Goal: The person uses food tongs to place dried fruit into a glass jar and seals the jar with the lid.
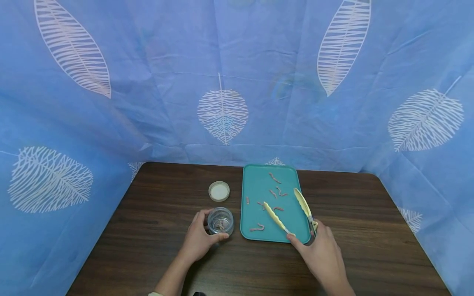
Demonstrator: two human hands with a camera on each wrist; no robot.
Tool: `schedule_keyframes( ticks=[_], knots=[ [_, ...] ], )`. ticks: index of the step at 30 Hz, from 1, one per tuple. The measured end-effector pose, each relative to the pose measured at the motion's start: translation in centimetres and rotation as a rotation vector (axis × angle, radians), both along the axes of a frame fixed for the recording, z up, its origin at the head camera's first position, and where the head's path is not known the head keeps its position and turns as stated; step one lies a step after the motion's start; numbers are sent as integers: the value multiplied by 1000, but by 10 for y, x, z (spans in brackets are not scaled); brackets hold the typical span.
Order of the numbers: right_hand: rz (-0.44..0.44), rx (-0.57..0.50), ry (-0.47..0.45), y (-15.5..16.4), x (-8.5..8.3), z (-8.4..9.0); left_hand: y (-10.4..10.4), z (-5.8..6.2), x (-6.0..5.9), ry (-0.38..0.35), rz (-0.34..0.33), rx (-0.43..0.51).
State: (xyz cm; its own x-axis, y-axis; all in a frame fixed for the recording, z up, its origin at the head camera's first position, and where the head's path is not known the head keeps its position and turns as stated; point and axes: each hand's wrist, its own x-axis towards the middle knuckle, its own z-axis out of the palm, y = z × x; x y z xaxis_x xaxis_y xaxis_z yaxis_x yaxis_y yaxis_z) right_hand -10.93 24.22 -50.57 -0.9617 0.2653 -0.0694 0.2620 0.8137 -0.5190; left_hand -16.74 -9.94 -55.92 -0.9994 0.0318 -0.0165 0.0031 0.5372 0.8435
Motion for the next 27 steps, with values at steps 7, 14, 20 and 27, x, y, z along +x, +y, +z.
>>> schedule_keyframes(
  ticks=[7, 14, 20, 27],
  knots=[
    [22, 29, 14, 5, 1, -11, 0, 0, 0, 2, 1, -11],
    [37, 47, -24, 9, 1, -15, 1, 1, 0, -2, 2, -5],
    [76, 71, -49, 11, -1, -16, 1, 2, 0, -2, 3, -5],
    [99, 118, -65, 8, -4, -16, 1, 1, 0, 1, 0, -5]
  ],
)
